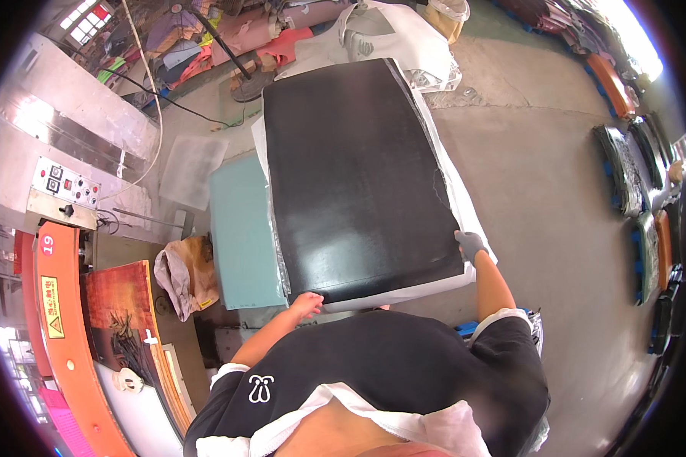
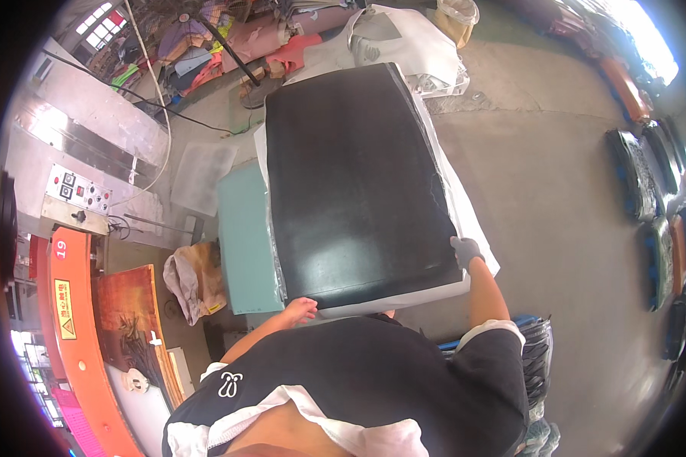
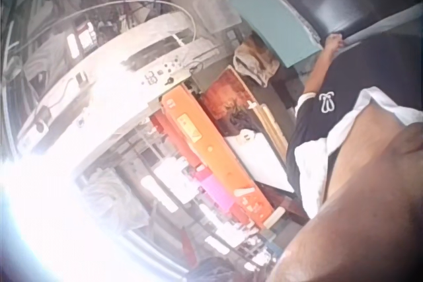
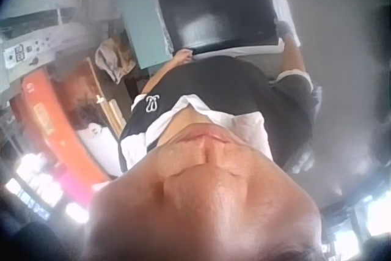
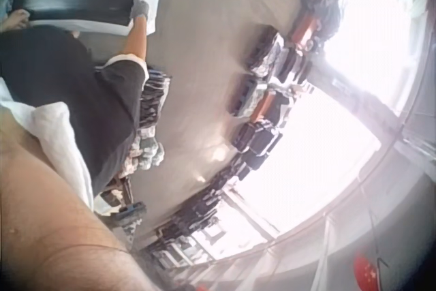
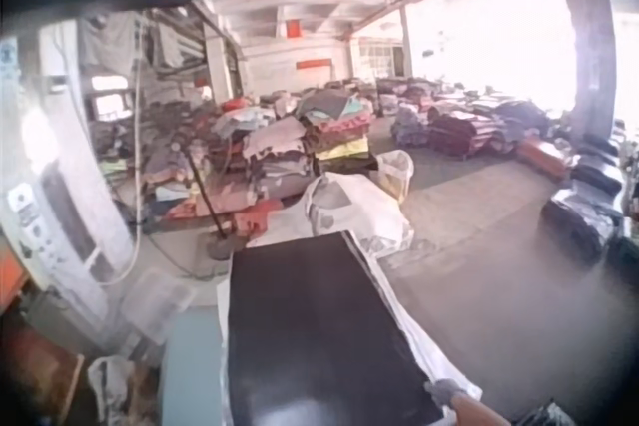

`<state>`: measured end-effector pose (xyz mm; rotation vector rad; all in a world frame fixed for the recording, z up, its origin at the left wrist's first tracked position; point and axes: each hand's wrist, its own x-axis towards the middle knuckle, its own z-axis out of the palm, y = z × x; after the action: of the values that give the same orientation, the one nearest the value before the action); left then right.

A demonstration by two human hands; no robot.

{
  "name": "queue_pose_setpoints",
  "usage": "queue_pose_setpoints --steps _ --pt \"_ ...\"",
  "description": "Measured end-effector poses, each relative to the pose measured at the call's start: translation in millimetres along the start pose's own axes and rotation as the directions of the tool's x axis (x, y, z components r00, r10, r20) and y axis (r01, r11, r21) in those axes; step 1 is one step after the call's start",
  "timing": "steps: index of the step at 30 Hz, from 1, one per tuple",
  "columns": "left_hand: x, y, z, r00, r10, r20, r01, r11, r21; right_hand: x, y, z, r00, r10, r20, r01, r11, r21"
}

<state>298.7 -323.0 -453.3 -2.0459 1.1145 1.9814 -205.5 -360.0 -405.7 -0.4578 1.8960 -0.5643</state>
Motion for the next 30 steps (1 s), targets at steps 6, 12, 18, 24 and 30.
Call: queue_pose_setpoints --steps 6,12,18,24,30 --pt "-14 61 11 0.805 0.591 0.047 -0.541 0.700 0.466 -39 -102 96 0.827 -0.451 0.335 0.525 0.832 -0.177" --pt "-44 156 61 0.646 0.761 -0.058 -0.733 0.640 0.229 -82 -139 136 0.729 -0.657 0.189 0.595 0.746 0.298" --pt "-14 239 75 0.590 0.807 -0.041 -0.752 0.567 0.336 -96 -146 142 0.768 -0.609 0.198 0.530 0.777 0.339" --pt "-3 271 58 0.676 0.737 0.005 -0.672 0.613 0.416 -58 -163 127 0.643 -0.686 0.341 0.680 0.716 0.158" --pt "3 289 35 0.687 0.708 0.163 -0.659 0.512 0.551 81 -225 61 0.781 -0.606 -0.152 0.623 0.740 0.254"
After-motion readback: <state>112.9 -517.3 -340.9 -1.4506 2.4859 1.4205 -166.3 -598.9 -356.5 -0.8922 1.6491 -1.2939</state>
